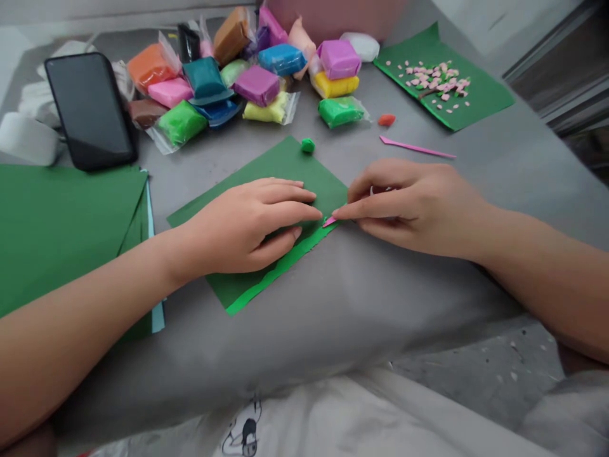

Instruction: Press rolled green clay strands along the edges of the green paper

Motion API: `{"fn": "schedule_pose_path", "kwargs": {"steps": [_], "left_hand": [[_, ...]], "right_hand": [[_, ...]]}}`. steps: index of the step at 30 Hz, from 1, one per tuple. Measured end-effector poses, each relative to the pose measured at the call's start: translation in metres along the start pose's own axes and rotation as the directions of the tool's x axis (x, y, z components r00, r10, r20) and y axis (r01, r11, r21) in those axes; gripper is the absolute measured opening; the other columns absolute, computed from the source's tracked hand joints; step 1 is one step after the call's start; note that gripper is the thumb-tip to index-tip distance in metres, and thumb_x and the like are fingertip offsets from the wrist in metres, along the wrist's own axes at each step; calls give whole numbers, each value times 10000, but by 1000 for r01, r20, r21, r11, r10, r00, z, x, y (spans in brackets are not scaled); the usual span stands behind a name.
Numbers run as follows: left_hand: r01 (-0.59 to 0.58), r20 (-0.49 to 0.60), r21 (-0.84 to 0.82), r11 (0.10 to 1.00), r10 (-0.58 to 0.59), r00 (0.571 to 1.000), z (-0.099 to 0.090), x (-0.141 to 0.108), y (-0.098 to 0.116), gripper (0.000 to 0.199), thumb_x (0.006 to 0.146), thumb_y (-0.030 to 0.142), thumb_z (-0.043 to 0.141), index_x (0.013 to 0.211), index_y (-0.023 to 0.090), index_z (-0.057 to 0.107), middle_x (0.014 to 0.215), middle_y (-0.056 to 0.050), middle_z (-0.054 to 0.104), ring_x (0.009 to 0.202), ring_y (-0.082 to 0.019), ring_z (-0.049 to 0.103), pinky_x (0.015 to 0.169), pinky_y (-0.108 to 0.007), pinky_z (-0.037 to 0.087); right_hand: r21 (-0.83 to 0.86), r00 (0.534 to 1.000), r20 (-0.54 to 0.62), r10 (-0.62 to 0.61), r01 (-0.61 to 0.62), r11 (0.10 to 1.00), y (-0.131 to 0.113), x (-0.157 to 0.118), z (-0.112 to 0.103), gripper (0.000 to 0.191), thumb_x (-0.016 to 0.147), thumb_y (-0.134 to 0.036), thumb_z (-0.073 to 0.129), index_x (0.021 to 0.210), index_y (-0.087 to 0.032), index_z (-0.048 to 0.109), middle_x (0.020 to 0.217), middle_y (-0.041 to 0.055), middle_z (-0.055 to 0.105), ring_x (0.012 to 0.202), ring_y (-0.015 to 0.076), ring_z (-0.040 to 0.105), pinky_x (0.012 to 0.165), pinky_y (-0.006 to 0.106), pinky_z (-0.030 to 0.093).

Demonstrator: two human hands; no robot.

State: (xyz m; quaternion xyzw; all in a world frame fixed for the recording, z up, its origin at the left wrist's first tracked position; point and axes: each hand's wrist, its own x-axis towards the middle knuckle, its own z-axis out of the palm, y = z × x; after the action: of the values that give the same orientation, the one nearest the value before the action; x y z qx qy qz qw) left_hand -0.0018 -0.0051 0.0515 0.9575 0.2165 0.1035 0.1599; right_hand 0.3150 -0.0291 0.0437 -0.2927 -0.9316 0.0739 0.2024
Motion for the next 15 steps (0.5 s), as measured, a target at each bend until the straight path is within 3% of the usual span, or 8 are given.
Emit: {"fn": "schedule_pose_path", "kwargs": {"steps": [5,9,13,15], "left_hand": [[2,-5,-8,1000,-2,1000,0,-1,0,480,1189,333,441,1449,285,842,1675,-92,761,1591,-306,703,1400,-519,545],[52,36,-27,998,-51,998,-3,-2,-1,525,1197,347,406,1564,248,768,1740,-117,708,1637,-317,665,1423,-526,514],[130,74,21,991,-131,989,-1,-5,-9,611,1210,469,416,1721,218,638,1921,-126,487,1836,-399,387,1500,-645,355],[158,96,50,986,-162,982,2,-5,-13,692,1214,532,400,1800,194,545,1963,-131,400,1871,-421,283,1508,-687,295]], "right_hand": [[-57,999,-37,-34,32,998,4,-2,-12,298,1190,-259,611,1178,-361,891,1148,55,871,1015,245,842,876,408,690],[-123,992,-114,50,-64,990,27,-9,-23,283,1169,-231,671,1234,-410,880,1145,21,893,1087,229,865,1130,379,680],[-178,998,-64,6,-17,984,48,-15,-21,278,1173,-230,643,1233,-393,860,1146,28,895,1087,222,867,1250,373,650],[-171,993,-119,-15,-6,985,45,-14,-14,298,1147,-211,656,1304,-394,831,1244,54,888,1169,258,853,1269,436,642]]}}
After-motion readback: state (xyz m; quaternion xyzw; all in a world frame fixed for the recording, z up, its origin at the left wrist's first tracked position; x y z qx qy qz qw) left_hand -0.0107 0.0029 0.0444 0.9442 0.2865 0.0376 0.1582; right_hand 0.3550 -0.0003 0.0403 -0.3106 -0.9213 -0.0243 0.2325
